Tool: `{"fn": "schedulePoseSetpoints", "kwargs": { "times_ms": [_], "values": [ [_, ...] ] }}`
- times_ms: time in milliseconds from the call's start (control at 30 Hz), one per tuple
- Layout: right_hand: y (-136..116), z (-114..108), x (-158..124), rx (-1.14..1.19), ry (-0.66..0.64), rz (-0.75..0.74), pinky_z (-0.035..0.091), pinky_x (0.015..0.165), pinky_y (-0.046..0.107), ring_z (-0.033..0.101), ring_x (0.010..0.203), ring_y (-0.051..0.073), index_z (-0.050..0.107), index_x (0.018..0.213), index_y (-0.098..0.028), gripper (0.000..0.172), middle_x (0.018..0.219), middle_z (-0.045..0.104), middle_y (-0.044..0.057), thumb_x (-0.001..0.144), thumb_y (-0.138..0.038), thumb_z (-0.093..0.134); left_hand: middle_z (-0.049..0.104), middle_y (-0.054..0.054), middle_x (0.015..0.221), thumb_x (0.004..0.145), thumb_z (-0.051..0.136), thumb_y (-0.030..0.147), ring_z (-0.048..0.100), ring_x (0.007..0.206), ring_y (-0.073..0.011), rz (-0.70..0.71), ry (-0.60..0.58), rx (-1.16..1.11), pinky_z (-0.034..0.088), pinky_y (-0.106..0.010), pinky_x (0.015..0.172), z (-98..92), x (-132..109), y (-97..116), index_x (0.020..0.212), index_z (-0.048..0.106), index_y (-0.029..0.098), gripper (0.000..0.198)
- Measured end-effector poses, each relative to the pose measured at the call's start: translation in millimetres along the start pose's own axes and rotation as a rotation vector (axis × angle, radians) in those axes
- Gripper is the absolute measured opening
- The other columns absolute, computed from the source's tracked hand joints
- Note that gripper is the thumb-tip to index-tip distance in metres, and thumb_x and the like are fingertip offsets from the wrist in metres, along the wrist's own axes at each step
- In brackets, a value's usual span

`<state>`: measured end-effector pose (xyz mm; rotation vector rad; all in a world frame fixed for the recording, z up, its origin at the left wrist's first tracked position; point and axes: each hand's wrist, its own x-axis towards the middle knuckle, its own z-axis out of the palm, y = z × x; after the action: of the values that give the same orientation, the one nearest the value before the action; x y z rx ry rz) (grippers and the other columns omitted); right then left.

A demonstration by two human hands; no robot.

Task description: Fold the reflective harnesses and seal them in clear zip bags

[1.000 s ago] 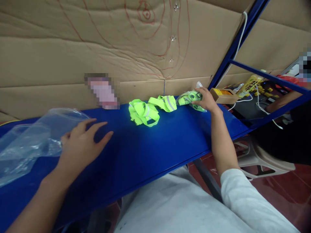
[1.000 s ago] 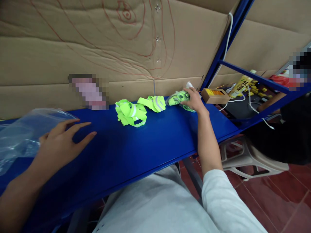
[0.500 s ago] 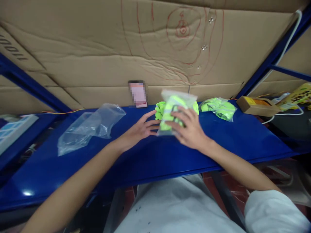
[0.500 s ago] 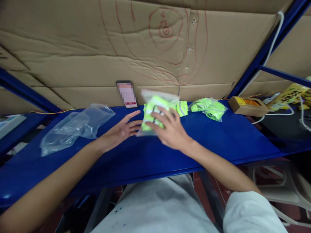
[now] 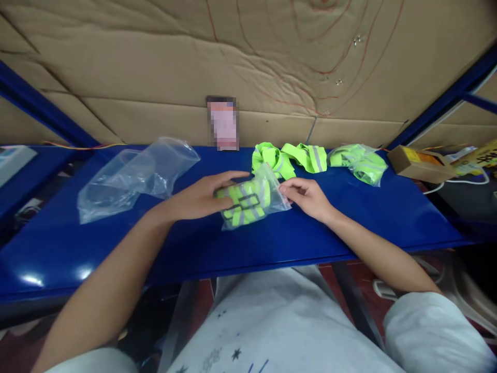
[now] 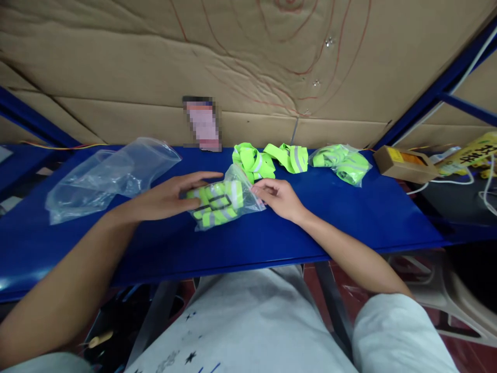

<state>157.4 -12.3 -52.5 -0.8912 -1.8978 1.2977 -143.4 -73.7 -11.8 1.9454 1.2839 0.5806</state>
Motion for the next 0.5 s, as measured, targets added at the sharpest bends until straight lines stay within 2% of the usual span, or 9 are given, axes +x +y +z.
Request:
{"fn": "schedulePoseSetpoints", "kwargs": {
  "times_ms": [67,133,167,200,267,300,400,500],
  "values": [
    [0,2,0,0.102,-0.077,0.106,0.054,0.062,0.027,0.065,0.065,0.014,0.076,0.092,-0.016,0.046,0.073,0.072,0.003,0.081,-0.061,0.08,0.07,-0.008,0.136,0.088,0.06,0.03,0.069,0.118,-0.0288,0.024,0.224,0.279,0.05,-0.042,0.102,7.7,0,3,0.152,0.049,0.025,0.065],
    [-4,5,0,0.176,-0.101,0.177,0.055,0.062,0.026,0.068,0.068,0.014,0.076,0.09,-0.016,0.046,0.075,0.074,0.004,0.075,-0.057,0.087,0.07,-0.009,0.135,0.091,0.056,0.025,0.065,0.126,-0.0298,0.11,0.514,0.516,0.042,-0.046,0.109,21.0,1,7,0.137,0.06,0.023,0.046],
    [-6,6,-1,0.208,-0.11,0.202,0.055,0.061,0.025,0.069,0.068,0.014,0.075,0.088,-0.015,0.045,0.076,0.074,0.004,0.073,-0.055,0.089,0.072,-0.01,0.129,0.093,0.055,0.024,0.065,0.123,-0.0289,0.169,0.628,0.583,0.041,-0.046,0.108,29.4,1,11,0.128,0.065,0.021,0.036],
    [-8,8,-1,0.24,-0.118,0.217,0.054,0.06,0.023,0.068,0.067,0.013,0.075,0.086,-0.015,0.044,0.075,0.074,0.004,0.071,-0.054,0.09,0.074,-0.009,0.12,0.094,0.054,0.024,0.067,0.115,-0.027,0.227,0.695,0.61,0.042,-0.044,0.103,38.5,1,14,0.118,0.067,0.02,0.027],
    [-12,13,-3,0.303,-0.155,0.226,0.053,0.059,0.022,0.065,0.063,0.011,0.073,0.082,-0.015,0.042,0.073,0.074,0.003,0.072,-0.052,0.091,0.074,-0.006,0.096,0.097,0.056,0.03,0.068,0.092,-0.0222,0.326,0.667,0.59,0.045,-0.038,0.088,57.7,0,23,0.099,0.067,0.02,0.015],
    [-13,15,-4,0.33,-0.183,0.225,0.053,0.058,0.022,0.064,0.062,0.01,0.072,0.079,-0.015,0.042,0.072,0.073,0.003,0.072,-0.052,0.091,0.072,-0.004,0.087,0.098,0.058,0.037,0.066,0.085,-0.021,0.357,0.606,0.587,0.044,-0.037,0.082,66.9,0,27,0.09,0.065,0.021,0.02],
    [-13,23,-7,0.377,-0.246,0.231,0.053,0.059,0.022,0.063,0.06,0.01,0.07,0.076,-0.015,0.042,0.069,0.071,0.001,0.072,-0.051,0.092,0.067,-0.002,0.074,0.094,0.065,0.058,0.062,0.08,-0.022,0.359,0.483,0.614,0.039,-0.038,0.078,87.0,1,34,0.073,0.059,0.021,0.043],
    [-9,28,-8,0.407,-0.256,0.233,0.053,0.059,0.022,0.062,0.06,0.01,0.07,0.074,-0.015,0.043,0.068,0.069,0.0,0.071,-0.051,0.092,0.067,-0.001,0.073,0.094,0.066,0.059,0.061,0.08,-0.0219,0.315,0.407,0.543,0.037,-0.038,0.08,90.0,4,33,0.072,0.059,0.02,0.045]
  ]
}}
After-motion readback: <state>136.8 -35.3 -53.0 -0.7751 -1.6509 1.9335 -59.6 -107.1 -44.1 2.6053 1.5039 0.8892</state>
